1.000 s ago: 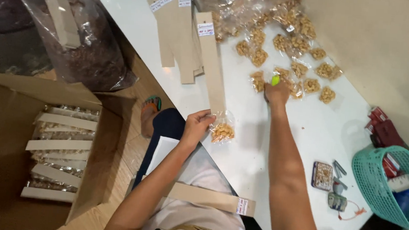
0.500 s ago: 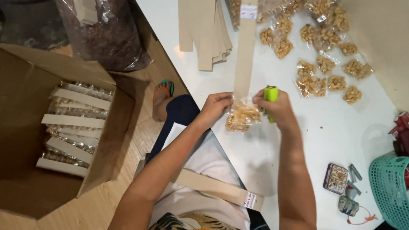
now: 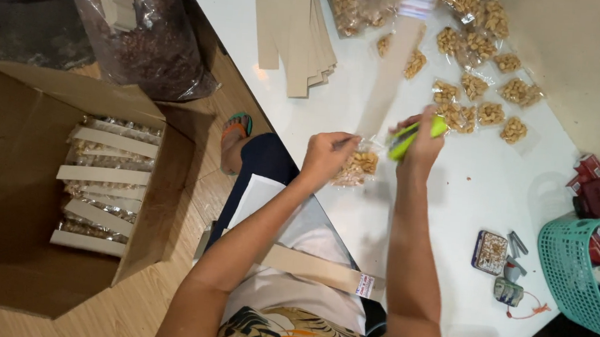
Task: Stapling small bags of snacks onto cardboard display strips for retail sale.
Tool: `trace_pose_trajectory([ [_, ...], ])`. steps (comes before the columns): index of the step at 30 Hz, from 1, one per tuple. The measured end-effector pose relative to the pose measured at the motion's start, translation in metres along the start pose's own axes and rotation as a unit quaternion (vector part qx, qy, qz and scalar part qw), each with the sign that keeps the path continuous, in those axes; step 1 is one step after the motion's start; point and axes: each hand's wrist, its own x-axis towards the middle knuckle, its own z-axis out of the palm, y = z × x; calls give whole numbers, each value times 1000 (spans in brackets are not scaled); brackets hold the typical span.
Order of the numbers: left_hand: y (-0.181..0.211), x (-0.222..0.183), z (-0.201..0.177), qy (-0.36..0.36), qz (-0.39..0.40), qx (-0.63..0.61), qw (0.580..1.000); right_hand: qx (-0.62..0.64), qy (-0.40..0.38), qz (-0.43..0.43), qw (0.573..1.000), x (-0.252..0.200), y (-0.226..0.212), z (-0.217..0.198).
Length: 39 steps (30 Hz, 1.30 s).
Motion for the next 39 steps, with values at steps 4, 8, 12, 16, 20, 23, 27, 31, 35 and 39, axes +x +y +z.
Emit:
trace_pose_trajectory([
  [4,16,-10,9,-14,45,49,998,-3,33,-8,999,13,14,8],
  [8,21,-15,14,-19,42,51,998,-40,32,-26,998,14,20,9],
  [12,30,-21,14,-37,43,71,996,28,84,-48,995,23,28,28],
  [16,18,-18,12,-31,20,75,997,-2,73,-28,997,50,59,13],
  [20,-44,-4,9,-11,-52,5,999,-237,4,-86,968,115,58,-34],
  [23,-44,-10,-2,-8,-130,-16,991,-410,77,-99,904,163,43,-84],
  [27,-42,-6,-8,-15,-190,-31,981,-534,70,-95,837,192,69,-132],
  [31,-62,9,-10,-20,-176,23,984,-549,-6,4,836,136,71,-130],
  [35,-60,13,-8,0,-188,6,982,-519,-78,26,851,86,47,-119],
  [39,-64,11,-6,4,-191,0,982,-462,-74,4,884,56,33,-112],
])
